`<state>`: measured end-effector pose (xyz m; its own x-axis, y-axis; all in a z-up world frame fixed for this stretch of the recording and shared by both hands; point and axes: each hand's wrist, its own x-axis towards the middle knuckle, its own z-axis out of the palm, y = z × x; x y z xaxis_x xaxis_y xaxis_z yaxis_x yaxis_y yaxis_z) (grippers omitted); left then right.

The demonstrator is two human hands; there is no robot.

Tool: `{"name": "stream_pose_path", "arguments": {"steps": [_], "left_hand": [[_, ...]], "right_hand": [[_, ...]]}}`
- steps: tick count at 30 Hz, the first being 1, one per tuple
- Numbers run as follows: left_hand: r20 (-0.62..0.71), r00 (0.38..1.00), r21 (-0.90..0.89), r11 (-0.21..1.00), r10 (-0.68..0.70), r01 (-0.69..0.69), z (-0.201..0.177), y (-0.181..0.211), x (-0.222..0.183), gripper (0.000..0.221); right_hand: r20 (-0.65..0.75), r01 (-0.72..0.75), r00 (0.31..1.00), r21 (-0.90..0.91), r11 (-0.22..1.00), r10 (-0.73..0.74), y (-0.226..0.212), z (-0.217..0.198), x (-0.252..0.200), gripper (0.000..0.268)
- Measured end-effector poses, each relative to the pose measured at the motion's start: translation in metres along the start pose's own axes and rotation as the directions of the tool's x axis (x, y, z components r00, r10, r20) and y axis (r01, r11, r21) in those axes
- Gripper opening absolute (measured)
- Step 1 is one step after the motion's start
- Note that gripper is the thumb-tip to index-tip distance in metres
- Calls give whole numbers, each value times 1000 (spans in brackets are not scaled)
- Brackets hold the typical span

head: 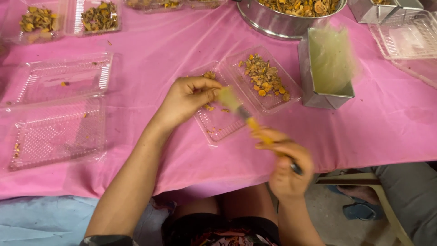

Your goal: Sorting dried ingredients and placing them into plastic containers and bags

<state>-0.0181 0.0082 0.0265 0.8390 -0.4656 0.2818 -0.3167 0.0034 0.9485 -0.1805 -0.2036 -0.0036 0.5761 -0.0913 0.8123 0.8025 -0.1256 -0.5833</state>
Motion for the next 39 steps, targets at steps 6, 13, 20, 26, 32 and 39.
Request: {"name": "stream_pose_path", "arguments": {"steps": [6,13,20,26,32,39], "left_hand": [[-283,948,238,968,148,-80,-13,0,5,9],[-183,918,903,429,352,16,-50,-70,25,19],[-334,868,816,348,-367,462,-54,-4,8,55],[-432,870,769,406,-237,493,-72,-36,14,55],[-526,808,845,274,267,459,-92,-71,7,34],[-330,840,934,276,430,226,-49,-43,8,34]], "right_hand": [[-41,-173,985,-95,980,169,6,-9,-3,35],[-182,-129,978,-151,980,101,26,-40,-3,29],[-92,-15,996,-370,929,-20,19,-61,48,36],[6,116,993,-316,942,-120,37,-45,126,35],[103,111,992,-468,877,-70,106,-14,173,22],[249,395,919,-596,700,-307,199,-22,145,9]]}}
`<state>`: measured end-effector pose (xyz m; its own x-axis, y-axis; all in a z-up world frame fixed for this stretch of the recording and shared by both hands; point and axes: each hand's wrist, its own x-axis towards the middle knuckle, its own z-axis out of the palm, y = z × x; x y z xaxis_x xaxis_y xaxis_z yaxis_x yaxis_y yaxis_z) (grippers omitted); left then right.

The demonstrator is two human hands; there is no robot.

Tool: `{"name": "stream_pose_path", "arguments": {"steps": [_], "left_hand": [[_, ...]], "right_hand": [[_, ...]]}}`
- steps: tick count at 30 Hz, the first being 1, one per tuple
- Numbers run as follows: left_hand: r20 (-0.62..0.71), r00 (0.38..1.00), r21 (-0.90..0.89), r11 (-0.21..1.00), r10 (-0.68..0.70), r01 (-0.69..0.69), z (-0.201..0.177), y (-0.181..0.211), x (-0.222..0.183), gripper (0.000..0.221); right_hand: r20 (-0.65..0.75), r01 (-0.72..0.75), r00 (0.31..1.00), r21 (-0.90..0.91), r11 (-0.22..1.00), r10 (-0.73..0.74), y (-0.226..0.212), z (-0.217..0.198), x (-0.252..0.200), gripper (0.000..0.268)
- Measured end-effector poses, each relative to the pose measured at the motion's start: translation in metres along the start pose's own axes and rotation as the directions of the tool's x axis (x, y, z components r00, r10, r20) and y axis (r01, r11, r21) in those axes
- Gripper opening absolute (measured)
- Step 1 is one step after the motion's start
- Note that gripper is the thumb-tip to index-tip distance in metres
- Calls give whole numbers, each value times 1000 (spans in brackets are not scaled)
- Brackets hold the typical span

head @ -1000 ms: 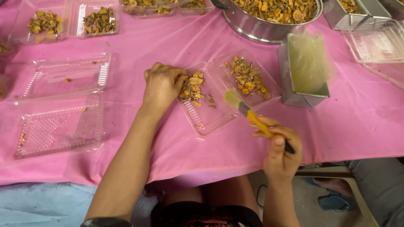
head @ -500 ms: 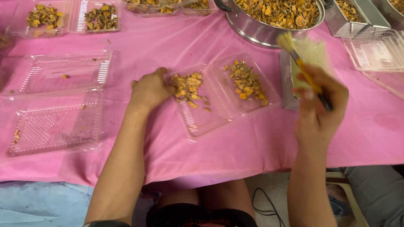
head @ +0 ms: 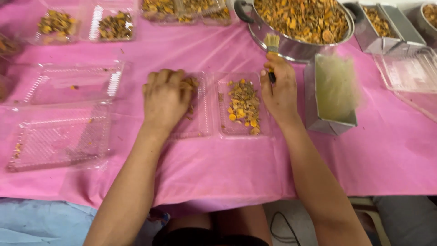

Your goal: Sorting dried ingredients and placing them into plastic containers and bags

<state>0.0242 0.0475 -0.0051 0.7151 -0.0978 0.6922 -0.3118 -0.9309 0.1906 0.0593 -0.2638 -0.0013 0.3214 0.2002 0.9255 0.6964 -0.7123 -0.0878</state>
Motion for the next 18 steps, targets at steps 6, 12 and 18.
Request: {"name": "stream_pose_path", "arguments": {"steps": [6,12,18], "left_hand": [[69,928,-184,919,365,-348,12,82,-7,15],[-4,900,-57,898,437,-436,81,103,-2,12],[-46,887,-70,884,460,-462,108,87,-5,18]], "right_hand": [[33,-27,999,-59,998,29,-16,-14,10,9],[28,10,1000,-43,999,-8,-21,-18,14,9],[18,35,999,-47,998,-34,-27,-22,19,8]]}}
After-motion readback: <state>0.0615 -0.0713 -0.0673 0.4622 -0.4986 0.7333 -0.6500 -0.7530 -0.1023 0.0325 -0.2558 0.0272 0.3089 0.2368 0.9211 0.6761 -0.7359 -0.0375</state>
